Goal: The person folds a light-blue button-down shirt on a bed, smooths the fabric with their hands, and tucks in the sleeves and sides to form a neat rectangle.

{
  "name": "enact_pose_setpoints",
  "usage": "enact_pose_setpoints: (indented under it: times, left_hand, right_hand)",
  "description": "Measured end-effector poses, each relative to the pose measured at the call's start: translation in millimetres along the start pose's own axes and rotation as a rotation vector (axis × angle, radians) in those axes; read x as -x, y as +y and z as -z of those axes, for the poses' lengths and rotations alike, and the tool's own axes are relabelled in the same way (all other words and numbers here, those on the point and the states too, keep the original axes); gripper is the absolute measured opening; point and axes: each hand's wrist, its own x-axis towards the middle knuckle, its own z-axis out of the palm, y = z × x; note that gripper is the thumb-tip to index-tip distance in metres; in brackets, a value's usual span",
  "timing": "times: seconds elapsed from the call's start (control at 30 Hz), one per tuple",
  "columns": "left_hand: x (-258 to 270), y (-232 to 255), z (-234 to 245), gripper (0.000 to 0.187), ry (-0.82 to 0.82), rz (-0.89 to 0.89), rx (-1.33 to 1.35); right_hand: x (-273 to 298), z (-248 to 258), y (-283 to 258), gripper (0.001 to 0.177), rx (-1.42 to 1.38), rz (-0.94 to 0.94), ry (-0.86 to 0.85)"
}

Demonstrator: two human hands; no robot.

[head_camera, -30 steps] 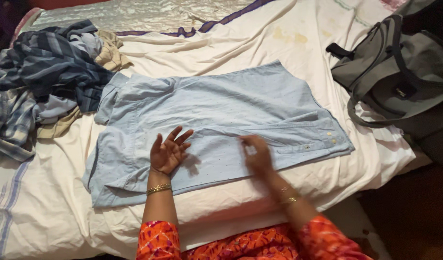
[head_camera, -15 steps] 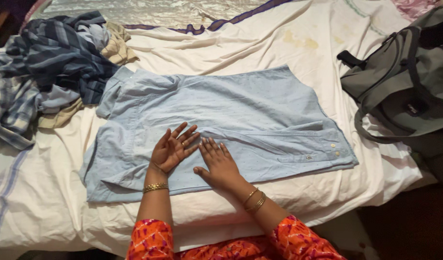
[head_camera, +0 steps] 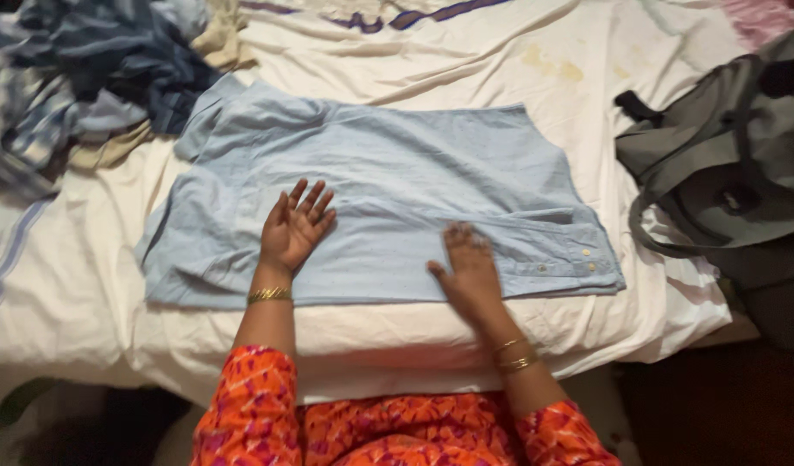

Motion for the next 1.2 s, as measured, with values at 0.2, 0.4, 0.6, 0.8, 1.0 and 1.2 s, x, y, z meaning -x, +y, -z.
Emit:
enact_pose_setpoints:
  times: [0.2,0.4,0.6,0.8,1.0,1.2]
  left_hand:
    - [7.0,-19.6,14.2,0.033,0.187,-0.283,-0.113]
    - [12.2,-105.4,-19.7,0.029,0.357,-0.598,-1.343]
    - [61.7,-207.1,-89.3,0.055,-0.119,-0.623,-2.460]
    - [73.7,-191.7,-102.6,0.055,-0.183,-0.381,-2.246]
    - [89.9,-158.2,-93.9,0.044,-0.230,-0.413,-2.159]
    - [116.7,-95.4,-79.1,0.039,-0.182,-0.368,-2.216]
  right_hand:
    - [9.4,-0.8,25.4,0.073,-0.074,-0.034,0.090]
    - [10.3,0.0,25.8,0.072,-0.108,-0.032,0.083]
    - [9.9,-4.4,29.0,0.071,-0.094,0.003,0.143]
    - [10.9,-5.8,28.9,0.070,-0.081,0.028,0.189]
    - [14.5,-2.3,24.7,0.066,-0.116,0.049,0.235]
    - [11.4,2.5,21.9,0.066,-0.137,0.011,0.195]
